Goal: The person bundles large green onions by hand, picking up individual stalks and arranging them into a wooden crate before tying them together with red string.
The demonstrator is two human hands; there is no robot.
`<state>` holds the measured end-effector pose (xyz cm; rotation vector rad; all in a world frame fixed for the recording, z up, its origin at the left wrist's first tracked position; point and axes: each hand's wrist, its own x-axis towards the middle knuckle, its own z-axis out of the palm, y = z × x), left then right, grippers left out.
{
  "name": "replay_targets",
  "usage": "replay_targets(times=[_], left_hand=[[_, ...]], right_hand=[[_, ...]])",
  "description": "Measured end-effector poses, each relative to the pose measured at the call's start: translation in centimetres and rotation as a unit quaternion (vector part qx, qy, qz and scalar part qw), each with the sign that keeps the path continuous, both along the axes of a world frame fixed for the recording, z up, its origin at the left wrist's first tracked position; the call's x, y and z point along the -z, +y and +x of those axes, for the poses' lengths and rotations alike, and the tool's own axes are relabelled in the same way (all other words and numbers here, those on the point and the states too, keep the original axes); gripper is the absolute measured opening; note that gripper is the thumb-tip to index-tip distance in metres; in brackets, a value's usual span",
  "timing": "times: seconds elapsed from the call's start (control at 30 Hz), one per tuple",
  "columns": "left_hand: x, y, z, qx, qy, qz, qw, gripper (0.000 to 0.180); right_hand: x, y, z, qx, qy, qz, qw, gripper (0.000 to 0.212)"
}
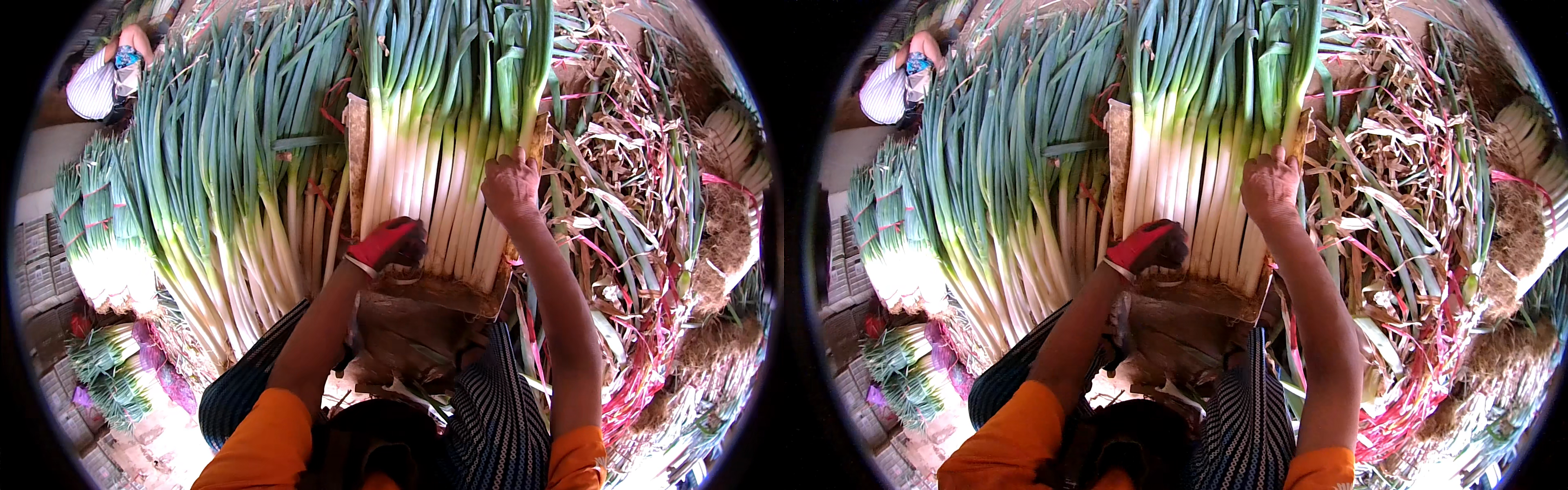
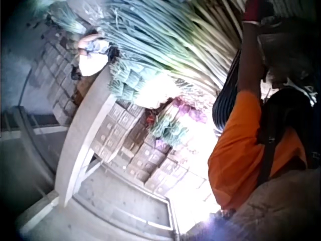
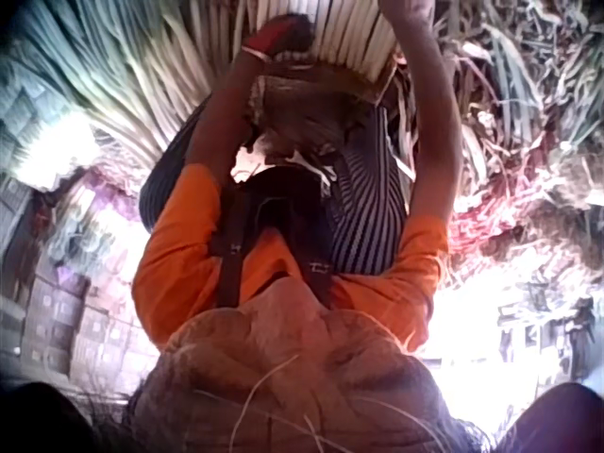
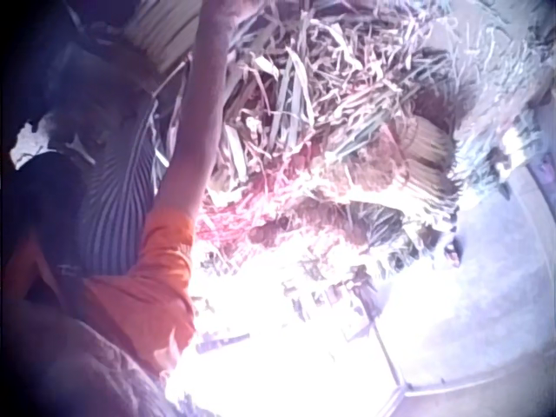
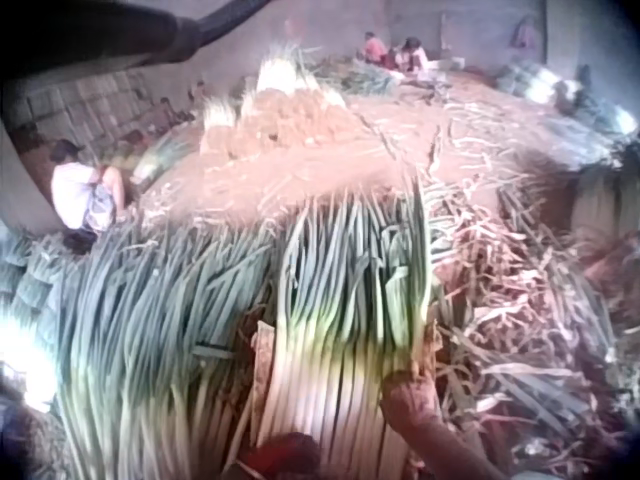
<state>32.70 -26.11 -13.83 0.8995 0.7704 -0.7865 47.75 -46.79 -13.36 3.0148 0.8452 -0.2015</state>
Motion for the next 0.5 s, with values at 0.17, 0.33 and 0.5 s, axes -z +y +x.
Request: replay_targets(times=[0.17,0.33,0.5], left_hand=[[3.3,1.4,-1.3,-0.064,-0.072,-0.060,0.994,0.023],[4.5,2.2,-1.7,-0.069,-0.017,-0.155,0.985,0.029],[4.9,1.2,-1.1,0.051,-0.041,-0.018,0.998,0.035]], right_hand=[[-0.2,-0.1,0.3,-0.011,-0.008,0.010,1.000,0.012],[1.3,0.3,0.0,-0.024,-0.024,0.018,0.999,0.015],[1.7,-0.4,-0.1,-0.021,-0.061,0.048,0.997,0.018]])
